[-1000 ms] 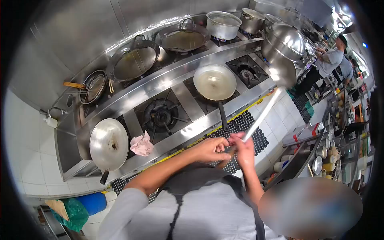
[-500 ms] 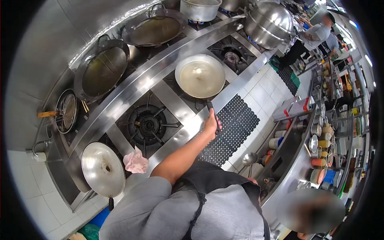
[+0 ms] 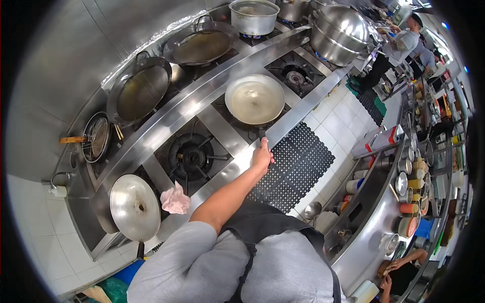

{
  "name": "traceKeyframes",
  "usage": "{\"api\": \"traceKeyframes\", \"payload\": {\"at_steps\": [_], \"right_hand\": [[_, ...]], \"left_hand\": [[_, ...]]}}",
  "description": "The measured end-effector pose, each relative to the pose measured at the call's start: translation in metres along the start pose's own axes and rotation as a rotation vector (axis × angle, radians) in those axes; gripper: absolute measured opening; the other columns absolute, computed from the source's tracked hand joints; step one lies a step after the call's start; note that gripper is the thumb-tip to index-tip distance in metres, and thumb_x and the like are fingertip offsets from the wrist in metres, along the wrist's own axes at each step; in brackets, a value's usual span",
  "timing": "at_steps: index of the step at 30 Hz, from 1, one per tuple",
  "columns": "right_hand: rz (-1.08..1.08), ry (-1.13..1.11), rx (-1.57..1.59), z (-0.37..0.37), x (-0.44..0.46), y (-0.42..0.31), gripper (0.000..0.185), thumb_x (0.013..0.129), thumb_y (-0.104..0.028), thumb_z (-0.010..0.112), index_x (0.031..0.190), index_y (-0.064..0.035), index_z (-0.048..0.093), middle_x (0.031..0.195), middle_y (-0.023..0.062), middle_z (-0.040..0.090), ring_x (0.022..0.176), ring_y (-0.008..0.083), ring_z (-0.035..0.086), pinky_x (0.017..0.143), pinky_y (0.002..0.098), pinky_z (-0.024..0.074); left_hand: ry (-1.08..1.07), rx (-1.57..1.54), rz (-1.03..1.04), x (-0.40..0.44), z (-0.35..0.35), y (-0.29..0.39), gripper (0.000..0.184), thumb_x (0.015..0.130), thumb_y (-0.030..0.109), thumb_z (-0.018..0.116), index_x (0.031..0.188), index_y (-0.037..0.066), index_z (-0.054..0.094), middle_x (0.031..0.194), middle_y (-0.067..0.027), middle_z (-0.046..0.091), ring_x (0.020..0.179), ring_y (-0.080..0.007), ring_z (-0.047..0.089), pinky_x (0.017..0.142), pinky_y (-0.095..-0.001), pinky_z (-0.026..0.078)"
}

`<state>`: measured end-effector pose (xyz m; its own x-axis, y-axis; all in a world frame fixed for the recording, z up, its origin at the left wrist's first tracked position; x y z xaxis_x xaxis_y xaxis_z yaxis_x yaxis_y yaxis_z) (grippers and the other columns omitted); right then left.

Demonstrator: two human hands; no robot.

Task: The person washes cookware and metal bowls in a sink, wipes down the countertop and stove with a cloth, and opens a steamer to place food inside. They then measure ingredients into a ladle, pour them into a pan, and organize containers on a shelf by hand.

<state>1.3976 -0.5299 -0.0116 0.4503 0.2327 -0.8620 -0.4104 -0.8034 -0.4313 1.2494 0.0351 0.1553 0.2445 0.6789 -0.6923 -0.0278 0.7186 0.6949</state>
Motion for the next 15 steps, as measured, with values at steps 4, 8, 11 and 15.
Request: {"api": "traceKeyframes", "payload": {"at_steps": [4,8,11,15], "right_hand": [[-0.184,-0.007,-0.281,-0.012,0.022,0.009,0.028,0.094,-0.019,0.057,0.101,0.0006,0.075,0.092,0.0111,0.074,0.091,0.0245,0.066,0.086,0.0379,0.0504],[-0.300,0.045,-0.393,-0.010,-0.023,-0.027,0.025,0.094,-0.020,0.059,0.099,-0.0008,0.074,0.089,0.0107,0.072,0.088,0.0262,0.066,0.083,0.0390,0.0502],[-0.209,-0.002,-0.293,-0.014,-0.042,-0.039,0.022,0.093,-0.019,0.060,0.095,-0.0014,0.072,0.084,0.0099,0.069,0.082,0.0250,0.064,0.078,0.0375,0.0496],[-0.162,-0.046,-0.179,-0.011,-0.067,-0.059,0.019,0.093,-0.018,0.060,0.088,-0.0023,0.070,0.078,0.0089,0.066,0.074,0.0236,0.061,0.071,0.0355,0.0488]], "left_hand": [[-0.005,-0.062,0.050,0.008,0.007,-0.005,0.061,0.102,0.064,0.048,0.087,0.006,0.056,0.069,-0.0043,0.055,0.048,-0.0156,0.050,0.045,-0.0304,0.043],[-0.071,-0.020,0.049,0.005,0.000,-0.007,0.063,0.100,0.069,0.047,0.103,0.006,0.056,0.080,-0.0073,0.060,0.061,-0.0192,0.061,0.051,-0.0337,0.049],[0.035,0.181,0.109,-0.021,-0.065,-0.012,0.061,0.097,0.060,0.059,0.129,0.009,0.055,0.099,-0.0128,0.067,0.084,-0.0241,0.069,0.074,-0.0425,0.055],[0.578,1.021,0.841,-0.126,-0.235,0.005,0.052,0.081,0.018,0.072,0.131,0.008,0.059,0.124,-0.0187,0.063,0.118,-0.0387,0.058,0.101,-0.0489,0.047]]}}
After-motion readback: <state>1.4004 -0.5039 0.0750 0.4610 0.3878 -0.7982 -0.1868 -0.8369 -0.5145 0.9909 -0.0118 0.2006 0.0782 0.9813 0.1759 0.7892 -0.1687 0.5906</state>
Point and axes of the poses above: each hand's wrist, its own x-axis towards the middle knuckle, its own z-axis out of the palm, y = z × x, the point moved 5 cm from there along x, towards the middle knuckle
